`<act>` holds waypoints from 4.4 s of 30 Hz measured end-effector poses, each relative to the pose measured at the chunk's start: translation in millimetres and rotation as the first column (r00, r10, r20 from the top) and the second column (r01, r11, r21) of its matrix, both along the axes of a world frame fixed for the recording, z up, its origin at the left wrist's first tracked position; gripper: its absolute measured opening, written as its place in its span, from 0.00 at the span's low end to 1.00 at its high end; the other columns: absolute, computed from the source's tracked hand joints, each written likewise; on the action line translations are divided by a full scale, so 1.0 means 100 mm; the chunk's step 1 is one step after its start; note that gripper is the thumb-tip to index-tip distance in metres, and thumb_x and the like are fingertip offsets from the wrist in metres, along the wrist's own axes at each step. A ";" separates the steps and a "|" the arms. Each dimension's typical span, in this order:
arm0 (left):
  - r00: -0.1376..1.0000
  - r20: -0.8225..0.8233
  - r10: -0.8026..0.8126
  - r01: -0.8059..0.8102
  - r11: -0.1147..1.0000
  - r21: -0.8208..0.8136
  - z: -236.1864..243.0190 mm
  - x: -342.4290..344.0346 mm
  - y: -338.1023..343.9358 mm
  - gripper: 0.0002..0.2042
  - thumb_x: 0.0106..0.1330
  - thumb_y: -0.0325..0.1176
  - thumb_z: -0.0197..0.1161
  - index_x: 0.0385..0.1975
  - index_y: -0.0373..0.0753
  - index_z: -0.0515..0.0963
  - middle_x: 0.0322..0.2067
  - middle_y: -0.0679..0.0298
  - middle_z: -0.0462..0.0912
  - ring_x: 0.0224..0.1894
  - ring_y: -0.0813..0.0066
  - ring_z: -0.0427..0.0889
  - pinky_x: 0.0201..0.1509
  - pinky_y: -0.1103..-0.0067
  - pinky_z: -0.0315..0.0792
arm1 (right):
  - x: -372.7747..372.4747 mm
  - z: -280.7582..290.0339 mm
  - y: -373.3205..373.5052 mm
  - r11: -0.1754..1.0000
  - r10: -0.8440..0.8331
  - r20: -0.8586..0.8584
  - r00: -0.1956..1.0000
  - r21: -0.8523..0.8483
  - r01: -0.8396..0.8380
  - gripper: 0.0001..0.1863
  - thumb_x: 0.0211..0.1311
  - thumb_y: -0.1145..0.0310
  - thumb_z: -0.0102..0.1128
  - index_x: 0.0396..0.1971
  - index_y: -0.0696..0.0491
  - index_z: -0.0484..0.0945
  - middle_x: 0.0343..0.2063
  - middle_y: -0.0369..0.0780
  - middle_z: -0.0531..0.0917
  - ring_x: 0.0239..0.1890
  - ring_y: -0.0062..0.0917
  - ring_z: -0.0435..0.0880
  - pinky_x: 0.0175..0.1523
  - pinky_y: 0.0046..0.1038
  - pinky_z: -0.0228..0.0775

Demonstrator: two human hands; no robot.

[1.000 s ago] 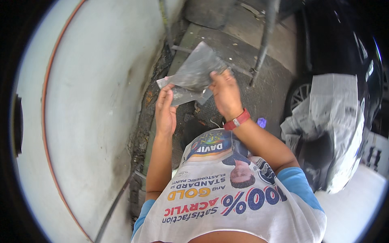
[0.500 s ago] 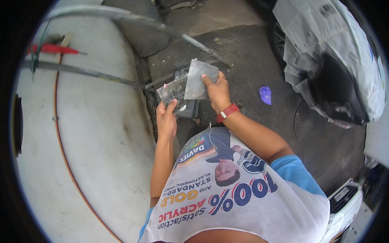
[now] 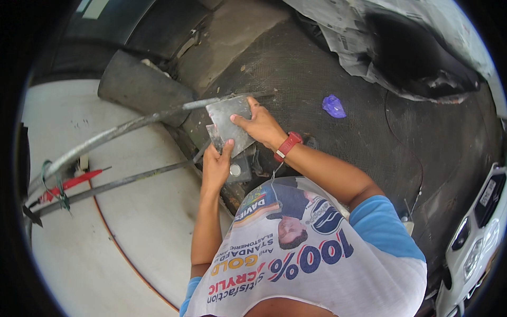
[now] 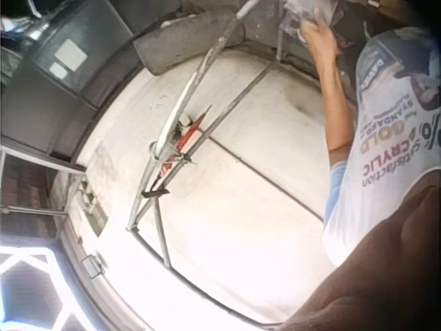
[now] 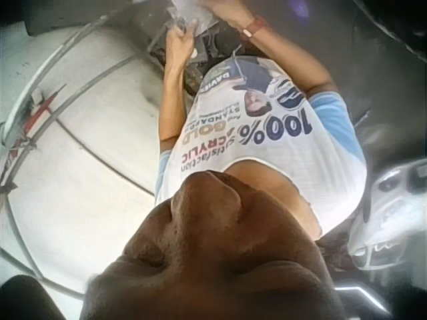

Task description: The person sands a car bumper using two sanding blocks. They rub the blocks against each other to clean them and then apply them to the surface of the bumper, which is covered with newspaper.

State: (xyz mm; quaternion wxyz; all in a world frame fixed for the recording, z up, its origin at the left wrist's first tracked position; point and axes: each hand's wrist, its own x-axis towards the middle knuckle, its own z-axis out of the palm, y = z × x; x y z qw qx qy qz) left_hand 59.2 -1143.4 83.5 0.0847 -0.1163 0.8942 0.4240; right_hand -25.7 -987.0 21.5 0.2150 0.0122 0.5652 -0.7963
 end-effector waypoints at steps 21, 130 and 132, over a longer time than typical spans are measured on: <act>0.982 0.041 -0.182 0.074 0.581 0.811 -0.58 -1.62 0.40 0.24 0.72 0.34 0.71 0.63 0.30 0.74 0.58 0.56 0.83 0.60 0.66 0.81 0.68 0.70 0.70 | -0.20 -0.17 0.88 0.702 -0.447 0.504 0.739 -0.314 0.639 0.19 0.78 0.55 0.60 0.58 0.52 0.79 0.49 0.37 0.88 0.49 0.26 0.88 0.58 0.34 0.80; 0.266 -0.181 -0.947 0.878 0.160 0.451 -0.24 0.29 10.08 0.16 0.71 0.39 0.70 0.48 0.31 0.85 0.38 0.52 0.91 0.41 0.67 0.89 0.50 0.69 0.79 | 2.94 0.02 9.67 -0.079 -0.989 -0.143 -0.035 0.315 0.946 0.22 0.68 0.60 0.70 0.52 0.61 0.75 0.45 0.47 0.88 0.46 0.27 0.87 0.52 0.32 0.79; 0.263 -0.137 -0.955 0.906 0.196 0.375 -0.11 0.59 10.23 0.16 0.70 0.37 0.71 0.49 0.31 0.84 0.40 0.52 0.91 0.43 0.68 0.88 0.51 0.69 0.78 | 3.07 0.01 9.73 0.084 -0.969 -0.194 0.152 0.320 0.944 0.21 0.69 0.61 0.69 0.52 0.60 0.76 0.45 0.46 0.88 0.46 0.28 0.87 0.52 0.32 0.79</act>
